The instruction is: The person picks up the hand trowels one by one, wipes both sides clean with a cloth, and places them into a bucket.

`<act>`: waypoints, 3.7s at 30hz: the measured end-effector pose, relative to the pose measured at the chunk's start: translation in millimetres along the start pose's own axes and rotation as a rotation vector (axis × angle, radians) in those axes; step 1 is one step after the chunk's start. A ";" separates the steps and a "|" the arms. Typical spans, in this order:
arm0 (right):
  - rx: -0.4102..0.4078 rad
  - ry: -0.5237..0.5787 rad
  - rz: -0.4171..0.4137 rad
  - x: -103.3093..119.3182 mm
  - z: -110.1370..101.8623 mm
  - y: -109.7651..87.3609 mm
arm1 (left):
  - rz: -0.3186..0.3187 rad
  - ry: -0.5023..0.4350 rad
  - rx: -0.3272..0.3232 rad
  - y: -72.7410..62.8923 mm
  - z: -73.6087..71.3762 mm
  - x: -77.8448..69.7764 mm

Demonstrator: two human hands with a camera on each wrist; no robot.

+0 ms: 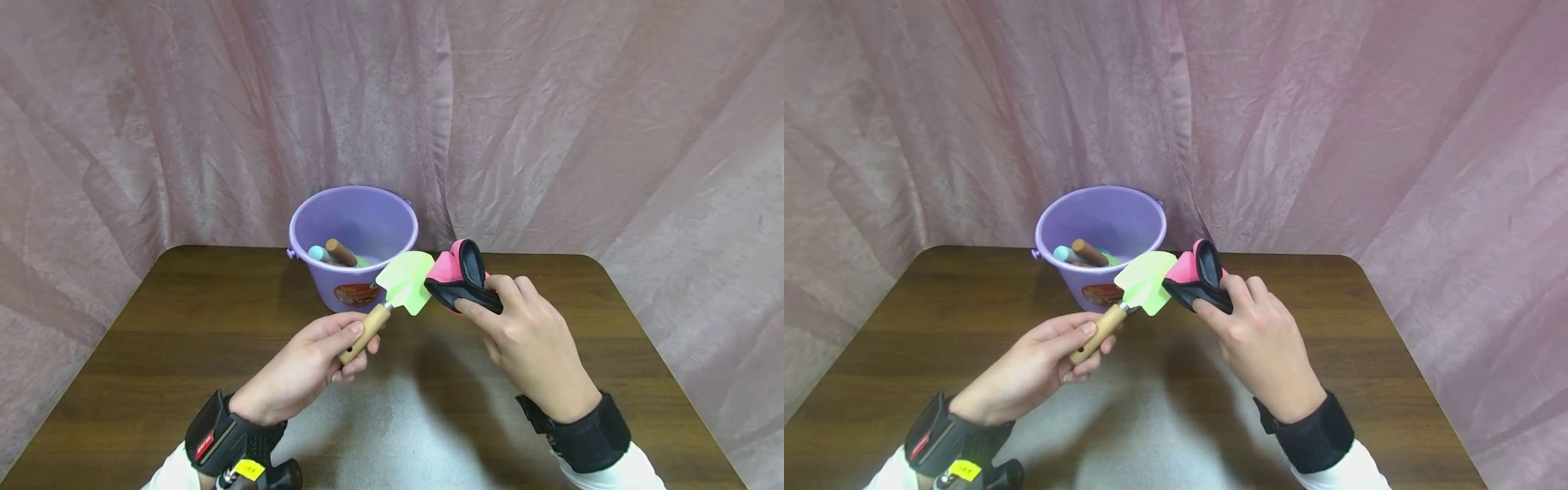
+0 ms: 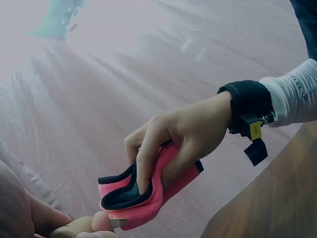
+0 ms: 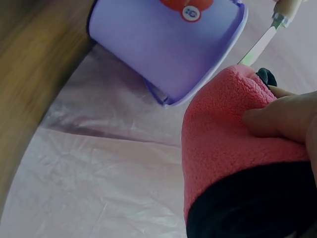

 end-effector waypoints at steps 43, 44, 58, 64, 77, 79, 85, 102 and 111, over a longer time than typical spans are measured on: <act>-0.059 0.008 -0.004 11.6 -6.3 2.1 | 0.018 0.067 -0.005 1.3 5.8 1.1; -0.051 0.001 0.002 9.3 -5.9 1.4 | 0.019 0.069 0.002 1.0 6.3 1.2; -0.028 -0.055 0.062 -12.2 -1.9 -3.1 | 0.036 0.096 0.088 -1.7 13.7 3.8; -0.040 -0.065 0.082 -16.3 -1.3 -3.5 | 0.045 0.142 0.098 -3.4 15.6 2.9; -0.049 -0.053 0.064 -8.8 -1.3 -3.6 | 0.015 0.152 0.115 -4.0 18.5 6.3; -0.052 -0.046 0.053 -6.1 -0.9 -3.3 | 0.007 0.155 0.113 -3.7 18.7 7.1; -0.068 -0.010 0.025 2.6 -0.3 -2.2 | -0.017 0.152 0.107 -3.4 18.4 9.6; -0.161 0.102 -0.052 25.9 -5.3 5.8 | -0.028 0.116 0.112 0.4 16.5 13.9; -0.172 0.148 -0.082 31.5 -9.2 10.1 | -0.022 0.078 0.106 1.6 15.5 13.2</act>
Point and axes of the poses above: each hand's wrist, its own y-axis towards the middle knuckle, its own z-axis out of the palm, x = y × z, the point moved 6 cm from there along y, towards the middle knuckle, and after that the axes turned 13 degrees about -x, right-handed, at the moved point
